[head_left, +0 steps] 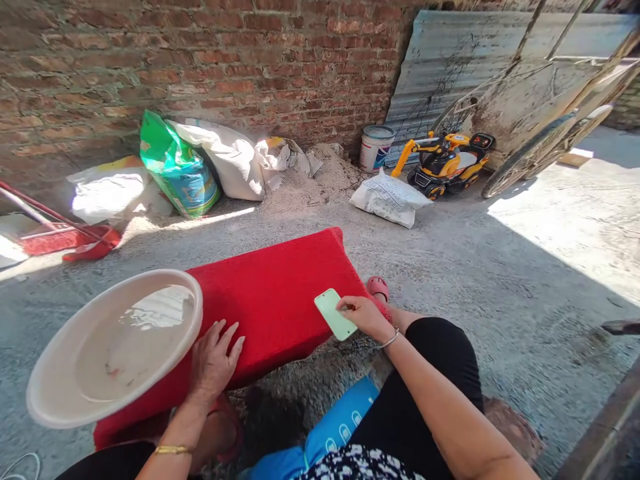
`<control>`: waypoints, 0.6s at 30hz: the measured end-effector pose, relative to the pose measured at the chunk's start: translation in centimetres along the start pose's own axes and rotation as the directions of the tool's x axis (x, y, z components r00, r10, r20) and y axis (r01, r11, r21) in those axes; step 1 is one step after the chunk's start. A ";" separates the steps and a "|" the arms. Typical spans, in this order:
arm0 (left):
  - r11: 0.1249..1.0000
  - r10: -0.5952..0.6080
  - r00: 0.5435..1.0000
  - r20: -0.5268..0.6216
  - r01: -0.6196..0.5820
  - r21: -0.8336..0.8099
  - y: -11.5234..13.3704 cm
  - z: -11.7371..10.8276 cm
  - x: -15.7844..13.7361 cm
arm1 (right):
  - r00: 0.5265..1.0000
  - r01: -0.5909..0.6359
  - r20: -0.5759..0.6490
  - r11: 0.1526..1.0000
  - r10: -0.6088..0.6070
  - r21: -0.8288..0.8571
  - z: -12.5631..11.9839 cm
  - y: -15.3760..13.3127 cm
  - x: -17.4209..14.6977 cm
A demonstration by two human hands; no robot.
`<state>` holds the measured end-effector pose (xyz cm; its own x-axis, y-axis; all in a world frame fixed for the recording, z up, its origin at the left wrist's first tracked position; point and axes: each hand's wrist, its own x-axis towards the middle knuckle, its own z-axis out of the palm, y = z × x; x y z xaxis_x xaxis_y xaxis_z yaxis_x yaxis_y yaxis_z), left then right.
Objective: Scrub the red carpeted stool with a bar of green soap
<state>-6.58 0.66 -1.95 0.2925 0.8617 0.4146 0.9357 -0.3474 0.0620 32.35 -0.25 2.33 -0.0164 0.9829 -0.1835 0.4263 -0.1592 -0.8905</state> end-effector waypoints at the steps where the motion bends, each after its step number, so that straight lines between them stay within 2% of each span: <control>1: 1.000 -0.004 1.000 0.006 0.004 -0.009 0.0 -0.2 0.1 | 0.999 -0.022 -0.041 1.000 0.023 0.016 -1.9 1.1 -0.1; 3: 1.000 -0.012 1.000 0.022 0.013 -0.014 0.2 -0.5 0.2 | 0.988 -0.064 -0.142 0.997 0.068 0.037 -5.8 3.5 -0.4; 5: 1.000 -0.028 0.999 0.036 0.028 -0.004 0.4 -0.8 0.3 | 0.957 -0.104 -0.269 0.994 0.109 0.033 -8.8 5.6 -0.9; 8: 0.999 -0.053 0.997 0.055 0.053 0.005 0.6 -1.1 0.4 | 0.898 -0.118 -0.426 0.993 0.110 0.008 -10.3 6.8 -1.8; 10: 0.998 -0.065 0.996 0.061 0.065 0.007 0.7 -1.0 0.3 | 0.904 -0.023 -0.427 0.999 0.031 0.024 -9.0 5.9 -2.4; 13: 0.997 -0.074 0.996 0.045 0.073 0.005 0.4 -0.7 0.2 | 0.932 0.258 -0.277 0.965 -0.235 0.049 -4.4 3.1 -3.6; 14: 0.997 -0.073 0.997 0.036 0.073 0.002 0.3 -0.6 0.1 | 0.917 0.354 -0.206 0.935 -0.340 0.034 -2.5 2.0 -4.1; 16: 0.997 -0.071 0.997 0.019 0.071 -0.001 0.0 -0.4 0.1 | 0.854 0.515 -0.045 0.855 -0.518 -0.063 1.4 0.2 -4.8; 18: 0.998 -0.066 0.998 0.012 0.066 -0.001 -0.2 -0.2 0.0 | 0.779 0.623 0.102 0.745 -0.619 -0.239 4.7 -0.9 -5.2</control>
<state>-6.82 0.69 -1.74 0.2322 0.8873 0.3985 0.9527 -0.2901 0.0907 27.81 -5.68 2.11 -0.3687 0.8545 0.3659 0.5231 0.5162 -0.6782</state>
